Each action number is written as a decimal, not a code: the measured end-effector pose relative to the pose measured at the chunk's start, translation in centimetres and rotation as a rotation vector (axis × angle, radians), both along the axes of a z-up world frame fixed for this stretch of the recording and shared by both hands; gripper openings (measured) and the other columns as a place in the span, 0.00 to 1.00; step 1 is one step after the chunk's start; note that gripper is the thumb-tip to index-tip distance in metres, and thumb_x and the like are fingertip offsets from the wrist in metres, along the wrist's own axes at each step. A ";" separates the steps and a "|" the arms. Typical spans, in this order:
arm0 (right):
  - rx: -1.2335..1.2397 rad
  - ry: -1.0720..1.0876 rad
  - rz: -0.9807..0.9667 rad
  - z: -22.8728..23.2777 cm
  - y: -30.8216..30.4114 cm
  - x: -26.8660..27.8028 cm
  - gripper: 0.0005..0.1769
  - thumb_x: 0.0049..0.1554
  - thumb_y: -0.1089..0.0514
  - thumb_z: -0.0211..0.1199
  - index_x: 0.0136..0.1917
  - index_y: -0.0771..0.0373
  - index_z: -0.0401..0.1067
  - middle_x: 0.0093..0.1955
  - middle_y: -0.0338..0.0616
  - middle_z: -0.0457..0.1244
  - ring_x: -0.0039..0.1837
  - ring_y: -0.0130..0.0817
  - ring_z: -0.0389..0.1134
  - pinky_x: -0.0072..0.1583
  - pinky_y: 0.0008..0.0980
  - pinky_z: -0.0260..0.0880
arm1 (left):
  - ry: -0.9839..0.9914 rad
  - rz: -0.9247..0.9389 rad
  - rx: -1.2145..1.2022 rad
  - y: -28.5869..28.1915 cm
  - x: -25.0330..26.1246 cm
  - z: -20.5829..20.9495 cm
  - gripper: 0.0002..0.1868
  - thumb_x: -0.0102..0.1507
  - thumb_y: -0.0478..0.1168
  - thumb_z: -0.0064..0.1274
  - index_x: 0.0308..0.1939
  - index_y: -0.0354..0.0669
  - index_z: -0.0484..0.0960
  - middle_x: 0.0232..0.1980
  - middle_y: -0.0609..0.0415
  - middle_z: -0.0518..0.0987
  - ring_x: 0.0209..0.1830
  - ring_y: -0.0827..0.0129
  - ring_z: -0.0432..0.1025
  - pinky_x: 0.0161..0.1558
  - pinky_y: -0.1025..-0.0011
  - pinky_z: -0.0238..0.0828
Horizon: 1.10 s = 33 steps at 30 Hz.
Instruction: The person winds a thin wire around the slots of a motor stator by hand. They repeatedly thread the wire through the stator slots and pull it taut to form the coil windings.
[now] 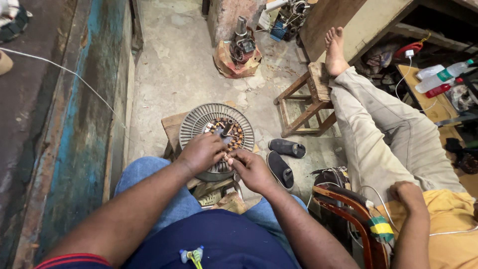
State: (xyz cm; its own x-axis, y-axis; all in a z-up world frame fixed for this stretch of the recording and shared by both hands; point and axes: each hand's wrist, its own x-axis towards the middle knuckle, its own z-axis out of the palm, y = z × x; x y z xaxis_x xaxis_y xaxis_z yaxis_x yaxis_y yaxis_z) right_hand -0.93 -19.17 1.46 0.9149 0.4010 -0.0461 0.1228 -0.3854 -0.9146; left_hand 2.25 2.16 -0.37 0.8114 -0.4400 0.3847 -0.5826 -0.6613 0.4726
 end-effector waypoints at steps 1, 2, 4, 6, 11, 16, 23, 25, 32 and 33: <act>0.003 -0.020 0.011 0.5 0.1 -0.1 0.08 0.63 0.63 0.59 0.54 0.67 0.76 0.43 0.36 0.69 0.46 0.20 0.69 0.50 0.24 0.71 | 0.041 0.003 0.018 -0.1 0.3 -0.1 0.08 0.58 0.43 0.61 0.39 0.49 0.87 0.41 0.56 0.80 0.47 0.60 0.74 0.50 0.58 0.71; 0.006 -0.039 0.023 1.1 0.1 -0.2 0.09 0.63 0.63 0.59 0.54 0.67 0.75 0.43 0.37 0.70 0.47 0.20 0.69 0.50 0.24 0.71 | 0.030 0.000 -0.001 -0.1 0.6 -0.2 0.08 0.57 0.43 0.61 0.39 0.49 0.87 0.41 0.57 0.80 0.46 0.60 0.74 0.50 0.59 0.71; -0.074 -0.038 0.037 2.8 -0.1 -0.5 0.10 0.63 0.60 0.61 0.55 0.66 0.76 0.43 0.38 0.71 0.45 0.21 0.70 0.50 0.24 0.72 | 0.011 -0.008 -0.039 0.0 1.0 -0.5 0.07 0.56 0.43 0.62 0.37 0.48 0.86 0.40 0.57 0.80 0.46 0.60 0.75 0.50 0.60 0.72; -0.220 -0.027 0.071 5.2 -0.8 -0.6 0.11 0.62 0.57 0.62 0.56 0.63 0.77 0.43 0.40 0.72 0.44 0.23 0.72 0.49 0.26 0.74 | 0.019 0.004 -0.082 -0.1 1.1 -0.9 0.09 0.57 0.45 0.63 0.37 0.47 0.86 0.40 0.56 0.80 0.45 0.59 0.75 0.47 0.60 0.73; -0.561 -0.053 0.244 13.0 -5.2 2.6 0.14 0.59 0.55 0.64 0.59 0.56 0.78 0.49 0.39 0.74 0.49 0.27 0.75 0.52 0.32 0.75 | 0.029 0.014 -0.190 -0.2 1.4 -1.2 0.10 0.57 0.46 0.65 0.37 0.46 0.85 0.38 0.54 0.80 0.43 0.58 0.76 0.45 0.60 0.74; -0.433 -0.915 -0.433 14.6 -7.1 4.5 0.16 0.62 0.69 0.61 0.62 0.62 0.75 0.53 0.48 0.69 0.52 0.35 0.70 0.54 0.35 0.71 | 0.271 0.056 -0.234 -0.1 1.7 -0.9 0.10 0.57 0.47 0.66 0.35 0.47 0.86 0.39 0.53 0.80 0.41 0.59 0.77 0.43 0.60 0.74; -0.327 -0.351 -0.133 5.1 -0.5 0.1 0.11 0.57 0.54 0.69 0.54 0.56 0.80 0.49 0.43 0.74 0.47 0.31 0.75 0.46 0.31 0.75 | 0.186 0.006 -0.224 -0.1 2.6 -1.5 0.10 0.55 0.46 0.66 0.36 0.47 0.87 0.38 0.52 0.81 0.39 0.56 0.77 0.42 0.59 0.74; -0.372 -0.313 -0.123 2.3 0.9 -1.0 0.14 0.54 0.53 0.71 0.53 0.58 0.79 0.47 0.45 0.73 0.47 0.36 0.75 0.47 0.35 0.74 | 0.187 0.019 -0.222 -0.1 2.5 -1.8 0.10 0.56 0.46 0.65 0.37 0.47 0.87 0.40 0.53 0.82 0.40 0.57 0.78 0.43 0.60 0.75; -0.406 -0.499 -0.146 -1.3 2.7 -0.7 0.14 0.51 0.54 0.73 0.45 0.63 0.74 0.44 0.49 0.67 0.48 0.49 0.69 0.49 0.43 0.70 | 0.236 0.047 -0.173 -0.2 2.5 -1.3 0.11 0.55 0.49 0.66 0.36 0.49 0.86 0.40 0.54 0.81 0.44 0.57 0.77 0.44 0.58 0.73; -0.394 -0.465 -0.152 -1.6 2.9 -0.7 0.14 0.51 0.54 0.73 0.44 0.63 0.73 0.42 0.48 0.66 0.48 0.48 0.69 0.49 0.44 0.70 | 0.250 0.054 -0.170 -0.2 2.5 -1.2 0.12 0.55 0.49 0.66 0.35 0.49 0.86 0.40 0.54 0.81 0.44 0.57 0.77 0.44 0.59 0.74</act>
